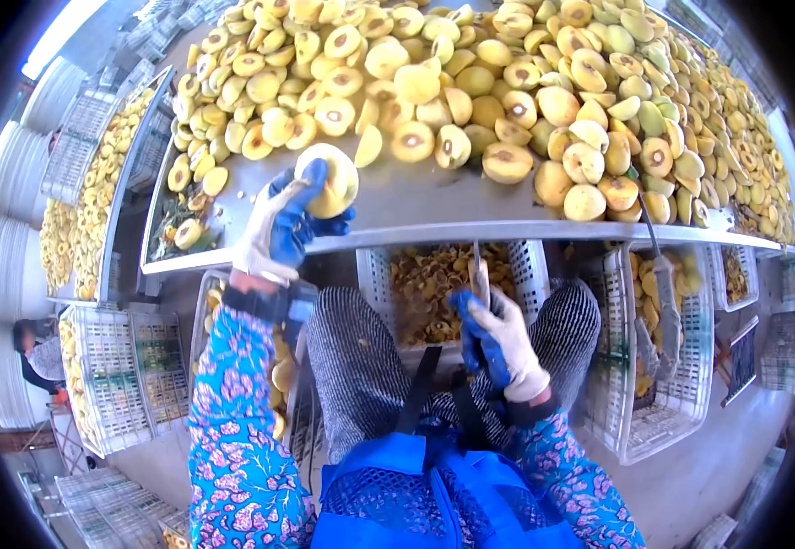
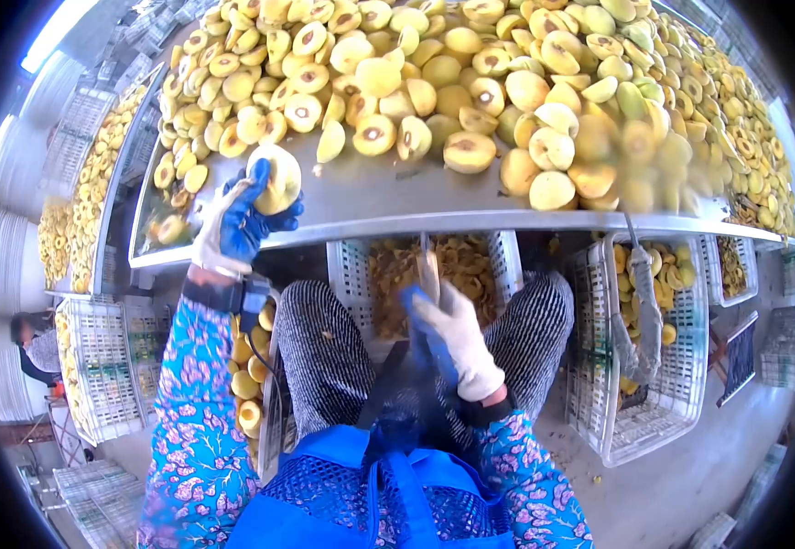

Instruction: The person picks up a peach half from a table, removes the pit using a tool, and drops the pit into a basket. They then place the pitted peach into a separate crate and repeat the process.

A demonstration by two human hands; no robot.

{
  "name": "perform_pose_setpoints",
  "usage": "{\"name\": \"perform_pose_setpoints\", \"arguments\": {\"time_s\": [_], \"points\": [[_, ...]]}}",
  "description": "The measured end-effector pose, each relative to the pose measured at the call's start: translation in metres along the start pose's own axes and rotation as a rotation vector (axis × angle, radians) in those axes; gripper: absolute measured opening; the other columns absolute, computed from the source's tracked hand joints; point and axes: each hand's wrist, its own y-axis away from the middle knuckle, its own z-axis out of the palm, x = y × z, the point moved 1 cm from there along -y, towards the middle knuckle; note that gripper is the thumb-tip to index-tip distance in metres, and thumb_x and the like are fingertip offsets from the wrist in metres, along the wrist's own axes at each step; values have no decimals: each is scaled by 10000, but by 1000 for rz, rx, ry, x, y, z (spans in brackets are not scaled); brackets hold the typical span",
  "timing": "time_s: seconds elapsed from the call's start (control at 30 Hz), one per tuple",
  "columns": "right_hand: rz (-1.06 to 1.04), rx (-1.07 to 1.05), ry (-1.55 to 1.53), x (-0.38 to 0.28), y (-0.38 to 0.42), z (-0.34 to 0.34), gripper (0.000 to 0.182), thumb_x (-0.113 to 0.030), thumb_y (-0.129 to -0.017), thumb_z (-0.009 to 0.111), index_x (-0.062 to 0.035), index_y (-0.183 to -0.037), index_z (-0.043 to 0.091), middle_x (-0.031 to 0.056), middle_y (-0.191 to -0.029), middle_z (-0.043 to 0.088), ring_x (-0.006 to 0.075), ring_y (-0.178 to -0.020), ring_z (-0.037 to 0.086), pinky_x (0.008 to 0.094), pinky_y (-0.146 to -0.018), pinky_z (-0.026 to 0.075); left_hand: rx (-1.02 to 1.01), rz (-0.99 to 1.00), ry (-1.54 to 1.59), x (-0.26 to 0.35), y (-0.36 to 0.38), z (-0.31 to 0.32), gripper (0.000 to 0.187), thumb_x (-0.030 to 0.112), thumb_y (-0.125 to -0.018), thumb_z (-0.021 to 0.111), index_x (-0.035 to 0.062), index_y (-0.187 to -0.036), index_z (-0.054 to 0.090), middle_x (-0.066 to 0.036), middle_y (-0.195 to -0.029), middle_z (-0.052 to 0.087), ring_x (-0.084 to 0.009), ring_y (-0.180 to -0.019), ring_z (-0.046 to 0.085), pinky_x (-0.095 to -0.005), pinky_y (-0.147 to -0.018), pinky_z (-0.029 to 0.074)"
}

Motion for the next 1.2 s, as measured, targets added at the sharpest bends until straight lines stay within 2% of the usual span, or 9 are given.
{"name": "perform_pose_setpoints", "arguments": {"time_s": [0.27,0.43,0.53,0.67,0.7,0.8,1.0,1.03,1.2], "points": [[-128,-41,102,-11,4,83,225,-226,-900,632,-36,-942,519,-1,-633,514,63,-464,469,218,-409,383,127,24,218,-80,78,23,321,190,-909,605,-31,-1138,570,-128,-1008,651,-217,-853,664,-362,-719,594],[-39,-32,36,-8,13,64,169,-195,-896,629,-55,-930,540,-11,-604,495,56,-431,434,204,-381,350,58,-163,380,-91,97,14,357,283,-966,506,-32,-1123,570,-139,-1040,650,-193,-915,654,-331,-788,567],[-6,-54,47,-3,14,61,176,-199,-887,636,-57,-925,540,-13,-611,496,68,-437,444,210,-385,351,22,-41,356,-100,103,28,402,312,-983,468,-40,-1158,557,-131,-1025,653,-190,-934,643,-316,-832,533],[86,-34,-238,15,14,66,165,-256,-927,592,-114,-889,516,-46,-595,432,63,-407,358,217,-388,291,-63,108,572,-105,112,45,490,374,-1010,368,-35,-1255,483,-138,-1148,598,-208,-1034,589,-324,-929,464],[139,-78,-389,22,14,64,167,-267,-932,585,-133,-873,505,-52,-597,420,61,-412,347,217,-395,287,-43,224,284,-102,117,47,535,419,-1003,362,-29,-1278,457,-142,-1206,561,-213,-1086,555,-334,-966,434],[240,-182,-674,37,9,67,174,-321,-946,557,-184,-878,474,-57,-617,410,59,-437,338,218,-415,282,29,161,537,-112,123,50,489,366,-1004,392,-26,-1291,446,-136,-1201,554,-217,-1087,548,-349,-967,433],[43,-137,203,35,27,69,229,-289,-942,540,-67,-942,481,2,-638,476,113,-467,455,237,-405,373,76,92,669,-124,120,23,432,299,-975,460,-17,-1269,442,-154,-1183,566,-240,-1070,568,-368,-945,465],[21,-87,483,31,29,65,298,-272,-918,565,15,-938,489,102,-678,573,216,-532,573,355,-489,475,34,75,734,-126,117,19,425,288,-970,471,-16,-1265,441,-157,-1180,568,-244,-1068,571,-371,-941,470],[-319,-72,1188,12,41,64,336,-264,-886,573,45,-952,460,271,-756,599,410,-742,619,466,-646,466,-160,51,804,-124,116,21,396,232,-946,528,-9,-1247,438,-172,-1165,578,-263,-1053,588,-386,-923,496]]}}
